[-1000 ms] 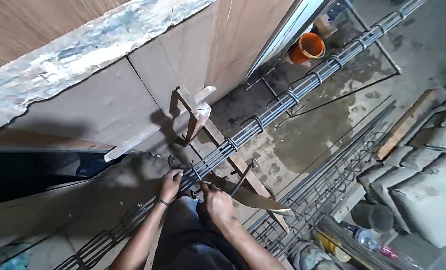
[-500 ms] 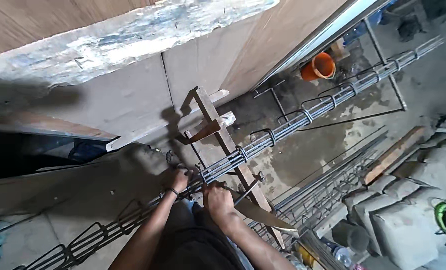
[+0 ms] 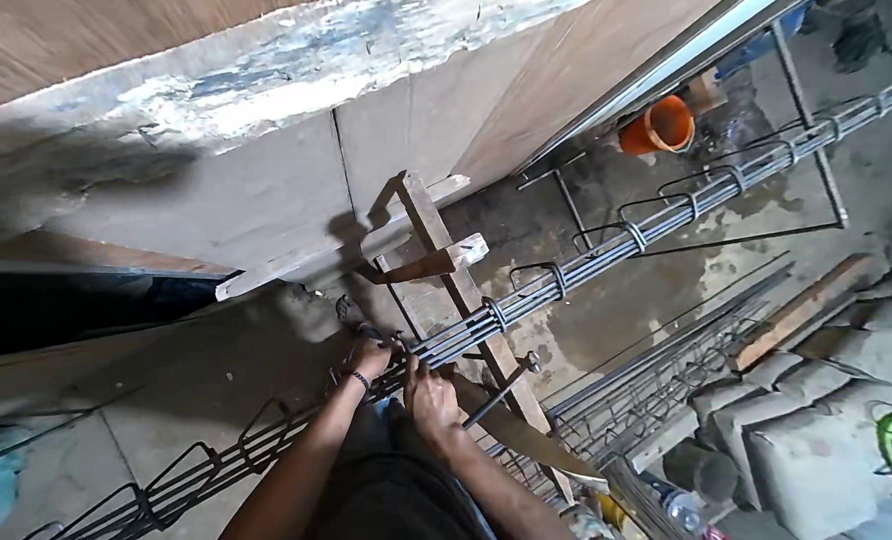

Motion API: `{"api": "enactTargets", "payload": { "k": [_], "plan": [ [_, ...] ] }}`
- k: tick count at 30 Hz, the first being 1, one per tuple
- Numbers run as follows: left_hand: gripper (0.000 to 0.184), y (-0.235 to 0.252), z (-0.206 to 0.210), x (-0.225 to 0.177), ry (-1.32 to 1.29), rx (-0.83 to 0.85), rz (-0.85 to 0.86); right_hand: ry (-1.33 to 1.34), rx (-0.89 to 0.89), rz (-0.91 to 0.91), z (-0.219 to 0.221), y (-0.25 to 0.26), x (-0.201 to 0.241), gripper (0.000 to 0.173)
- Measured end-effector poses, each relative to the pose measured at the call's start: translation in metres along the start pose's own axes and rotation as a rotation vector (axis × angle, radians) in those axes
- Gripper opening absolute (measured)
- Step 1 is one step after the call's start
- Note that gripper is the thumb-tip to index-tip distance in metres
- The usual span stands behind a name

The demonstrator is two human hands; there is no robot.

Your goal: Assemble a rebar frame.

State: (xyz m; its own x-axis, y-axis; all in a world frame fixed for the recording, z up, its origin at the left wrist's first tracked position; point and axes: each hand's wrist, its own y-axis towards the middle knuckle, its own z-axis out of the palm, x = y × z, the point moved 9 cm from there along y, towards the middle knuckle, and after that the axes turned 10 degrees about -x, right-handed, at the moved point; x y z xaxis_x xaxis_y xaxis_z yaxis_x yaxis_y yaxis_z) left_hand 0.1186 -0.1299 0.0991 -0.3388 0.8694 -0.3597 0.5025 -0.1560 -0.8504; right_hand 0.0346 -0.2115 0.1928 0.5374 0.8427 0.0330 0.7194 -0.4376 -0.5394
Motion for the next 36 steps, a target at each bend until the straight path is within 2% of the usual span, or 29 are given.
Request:
{"api": "enactTargets", "payload": {
  "k": [7, 10, 15, 18, 20, 25, 28, 31, 33, 36],
  "plan": [
    [0.040, -0.001, 0.007, 0.001, -0.170, -0.054, -0.082, 0.015, -0.181, -0.035, -0.007, 0.001, 0.000, 0.031],
    [0.029, -0.004, 0.006, 0.001, -0.203, -0.044, -0.067, 0.015, -0.249, -0.061, -0.008, 0.000, -0.001, 0.028],
    [0.018, -0.006, 0.003, -0.006, -0.276, -0.126, 0.078, 0.031, -0.081, -0.047, -0.015, 0.003, -0.002, 0.032],
    [0.020, -0.008, 0.004, -0.006, -0.370, -0.147, 0.110, -0.028, -0.155, -0.227, -0.032, 0.016, 0.002, 0.025],
    [0.021, -0.011, 0.004, -0.007, -0.334, -0.166, 0.136, -0.037, -0.154, -0.370, -0.042, 0.032, 0.001, 0.023],
    [0.024, -0.014, 0.001, -0.009, -0.279, -0.197, 0.232, 0.045, 0.130, -0.617, -0.032, 0.089, -0.009, 0.027],
    [0.034, -0.015, 0.002, -0.010, -0.272, -0.192, 0.297, 0.093, 0.191, -0.707, -0.019, 0.115, -0.015, 0.027],
    [0.028, -0.019, 0.001, -0.012, -0.258, -0.275, 0.357, 0.090, 0.246, -0.753, -0.010, 0.127, -0.012, 0.026],
    [0.026, -0.021, 0.001, -0.012, -0.256, -0.283, 0.320, 0.122, 0.343, -0.761, -0.002, 0.133, -0.011, 0.027],
    [0.024, -0.021, 0.004, -0.008, -0.244, -0.204, 0.204, 0.288, 0.497, -0.734, 0.012, 0.138, -0.013, 0.026]
  ]
}}
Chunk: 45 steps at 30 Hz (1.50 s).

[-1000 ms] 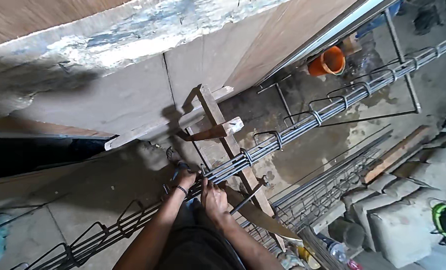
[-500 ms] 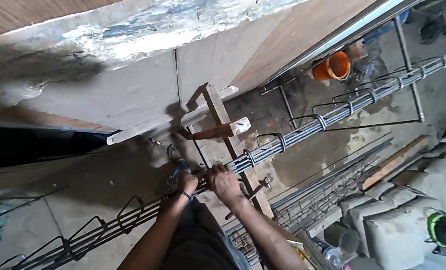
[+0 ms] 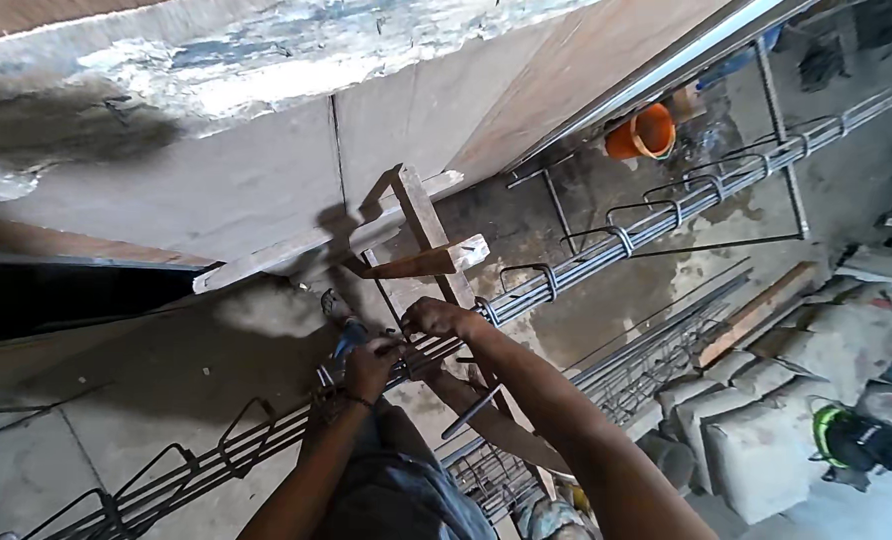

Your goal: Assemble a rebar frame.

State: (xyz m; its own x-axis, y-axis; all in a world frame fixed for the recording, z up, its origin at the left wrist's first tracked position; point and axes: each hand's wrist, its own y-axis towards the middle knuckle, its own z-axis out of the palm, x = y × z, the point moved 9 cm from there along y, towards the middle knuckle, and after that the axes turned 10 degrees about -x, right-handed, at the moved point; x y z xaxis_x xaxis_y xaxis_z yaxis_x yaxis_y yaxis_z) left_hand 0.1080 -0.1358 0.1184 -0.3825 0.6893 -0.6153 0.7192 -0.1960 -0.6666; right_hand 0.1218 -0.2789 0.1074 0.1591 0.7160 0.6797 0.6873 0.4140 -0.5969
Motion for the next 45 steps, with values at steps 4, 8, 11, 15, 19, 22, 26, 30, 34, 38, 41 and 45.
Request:
{"api": "enactTargets", "payload": {
  "k": [4, 8, 11, 15, 19, 22, 26, 30, 34, 38, 41, 45],
  "plan": [
    [0.024, 0.001, 0.001, 0.003, -0.015, 0.020, -0.049, 0.205, 0.120, 0.082, 0.014, 0.006, -0.014, 0.026],
    [0.025, 0.003, 0.003, 0.006, -0.027, 0.018, -0.031, 0.271, 0.184, 0.150, 0.020, 0.012, -0.011, 0.024],
    [0.024, 0.004, 0.004, 0.006, -0.021, 0.008, -0.020, 0.274, 0.216, 0.147, 0.024, 0.016, -0.013, 0.021],
    [0.023, 0.003, 0.003, 0.004, -0.005, 0.008, 0.000, 0.184, 0.318, 0.171, 0.029, 0.013, -0.015, 0.023],
    [0.023, 0.003, 0.003, 0.002, -0.004, 0.001, 0.021, 0.135, 0.352, 0.260, 0.015, 0.001, -0.010, 0.020],
    [0.023, 0.003, 0.003, 0.002, -0.009, 0.016, 0.003, 0.075, 0.297, 0.309, 0.005, -0.007, -0.007, 0.034],
    [0.018, 0.003, -0.001, -0.001, -0.051, -0.013, 0.013, -0.011, -0.119, 0.510, -0.006, -0.038, 0.016, 0.047],
    [0.017, 0.001, -0.004, -0.005, 0.000, -0.041, -0.001, -0.089, -0.455, 0.793, 0.017, -0.087, 0.046, 0.037],
    [0.017, 0.001, -0.003, -0.007, 0.013, -0.017, -0.013, -0.159, -0.565, 0.840, 0.036, -0.096, 0.055, 0.032],
    [0.018, 0.002, -0.001, -0.001, -0.019, -0.020, -0.019, -0.146, -0.453, 0.934, 0.043, -0.088, 0.066, 0.038],
    [0.020, 0.001, -0.002, 0.000, -0.042, -0.034, -0.030, -0.028, -0.433, 0.952, 0.041, -0.083, 0.069, 0.037],
    [0.021, 0.000, -0.004, -0.001, 0.001, -0.023, -0.040, 0.314, -0.367, 0.793, 0.029, -0.083, 0.058, 0.030]
  ]
}}
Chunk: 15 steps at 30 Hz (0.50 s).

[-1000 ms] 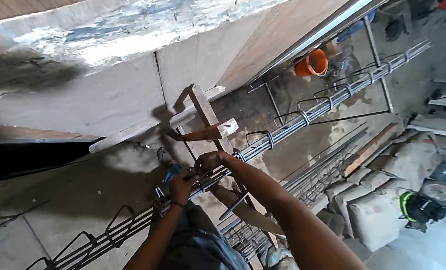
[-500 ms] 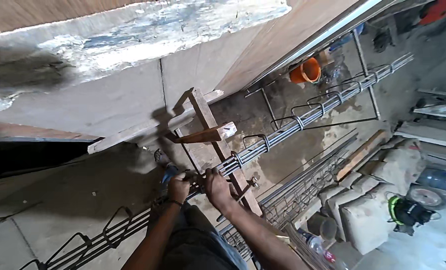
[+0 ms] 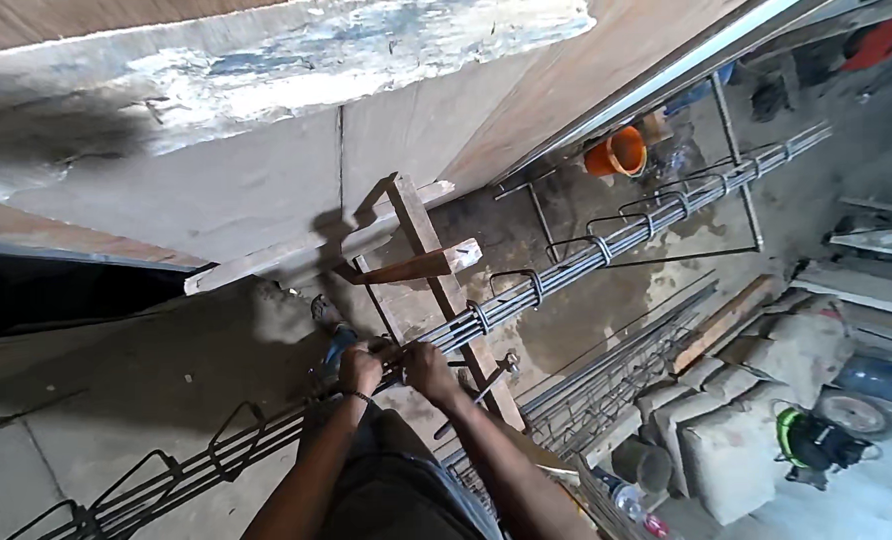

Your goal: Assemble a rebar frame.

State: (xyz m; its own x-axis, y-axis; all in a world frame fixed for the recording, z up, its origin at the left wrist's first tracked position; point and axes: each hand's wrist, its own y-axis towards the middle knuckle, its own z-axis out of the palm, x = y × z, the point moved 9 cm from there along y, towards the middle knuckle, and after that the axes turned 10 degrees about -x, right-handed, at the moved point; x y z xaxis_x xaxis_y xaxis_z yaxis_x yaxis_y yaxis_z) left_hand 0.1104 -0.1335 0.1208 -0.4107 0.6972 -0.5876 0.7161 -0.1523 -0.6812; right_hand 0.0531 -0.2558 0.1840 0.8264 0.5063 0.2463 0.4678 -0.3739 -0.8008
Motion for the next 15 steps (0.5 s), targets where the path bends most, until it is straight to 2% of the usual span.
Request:
{"api": "enactTargets", "payload": {
  "k": [2, 3, 5, 7, 11, 13, 15],
  "plan": [
    [0.022, 0.000, 0.001, 0.000, 0.027, -0.005, 0.006, 0.044, 0.081, -0.050, -0.006, 0.008, -0.005, 0.031],
    [0.022, 0.000, 0.002, 0.001, 0.028, -0.012, 0.007, -0.045, 0.106, -0.098, -0.008, 0.010, -0.001, 0.032],
    [0.021, 0.001, 0.005, 0.003, 0.022, -0.013, 0.006, -0.405, 0.136, -0.248, -0.009, 0.009, 0.021, 0.031],
    [0.022, -0.002, 0.005, 0.001, 0.023, -0.013, 0.048, -0.632, 0.063, -0.518, -0.008, 0.008, 0.045, 0.031],
    [0.023, -0.008, 0.006, 0.001, -0.023, 0.057, 0.163, -0.786, -0.030, -1.148, 0.002, 0.004, 0.064, 0.021],
    [0.023, -0.009, 0.008, 0.005, -0.034, 0.108, 0.153, -0.809, -0.046, -1.328, 0.007, -0.001, 0.065, 0.019],
    [0.024, -0.009, 0.005, 0.002, -0.005, 0.101, 0.127, -0.805, -0.029, -1.411, 0.008, -0.004, 0.070, 0.021]
  ]
}}
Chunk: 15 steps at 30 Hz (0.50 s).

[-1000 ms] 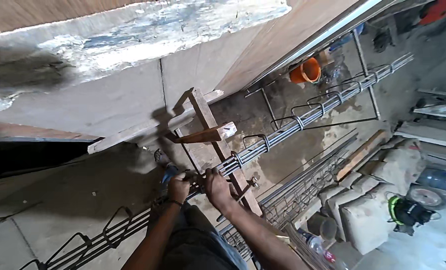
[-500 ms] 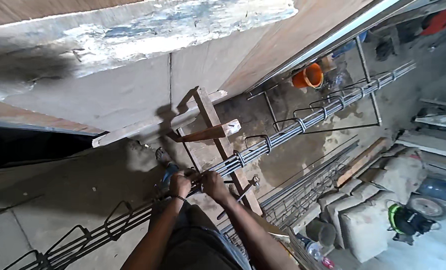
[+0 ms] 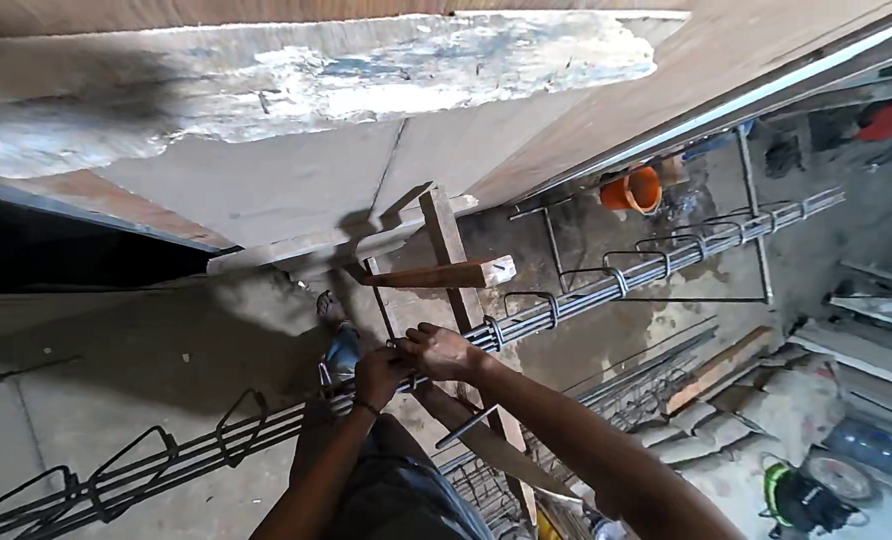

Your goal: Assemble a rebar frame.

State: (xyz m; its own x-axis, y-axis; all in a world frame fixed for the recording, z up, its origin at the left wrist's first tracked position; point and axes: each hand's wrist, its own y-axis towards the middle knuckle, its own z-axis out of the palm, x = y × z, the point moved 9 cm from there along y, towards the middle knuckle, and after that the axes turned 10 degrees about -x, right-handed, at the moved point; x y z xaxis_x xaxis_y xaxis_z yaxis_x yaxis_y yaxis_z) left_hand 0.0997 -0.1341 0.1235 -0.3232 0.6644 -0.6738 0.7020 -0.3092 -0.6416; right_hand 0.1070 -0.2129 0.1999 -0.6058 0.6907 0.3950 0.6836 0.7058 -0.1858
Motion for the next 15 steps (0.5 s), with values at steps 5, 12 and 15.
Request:
{"api": "enactTargets", "payload": {
  "k": [5, 12, 15],
  "plan": [
    [0.033, -0.001, -0.002, -0.002, 0.124, -0.066, -0.121, 0.173, 0.114, 0.116, 0.007, 0.021, -0.020, 0.017],
    [0.024, 0.009, 0.004, 0.006, 0.027, -0.008, -0.202, 0.647, 0.237, 0.404, 0.018, 0.025, -0.065, 0.023],
    [0.023, 0.011, 0.004, 0.009, 0.029, -0.006, -0.228, 0.638, 0.258, 0.395, 0.021, 0.010, -0.057, 0.023]
  ]
}}
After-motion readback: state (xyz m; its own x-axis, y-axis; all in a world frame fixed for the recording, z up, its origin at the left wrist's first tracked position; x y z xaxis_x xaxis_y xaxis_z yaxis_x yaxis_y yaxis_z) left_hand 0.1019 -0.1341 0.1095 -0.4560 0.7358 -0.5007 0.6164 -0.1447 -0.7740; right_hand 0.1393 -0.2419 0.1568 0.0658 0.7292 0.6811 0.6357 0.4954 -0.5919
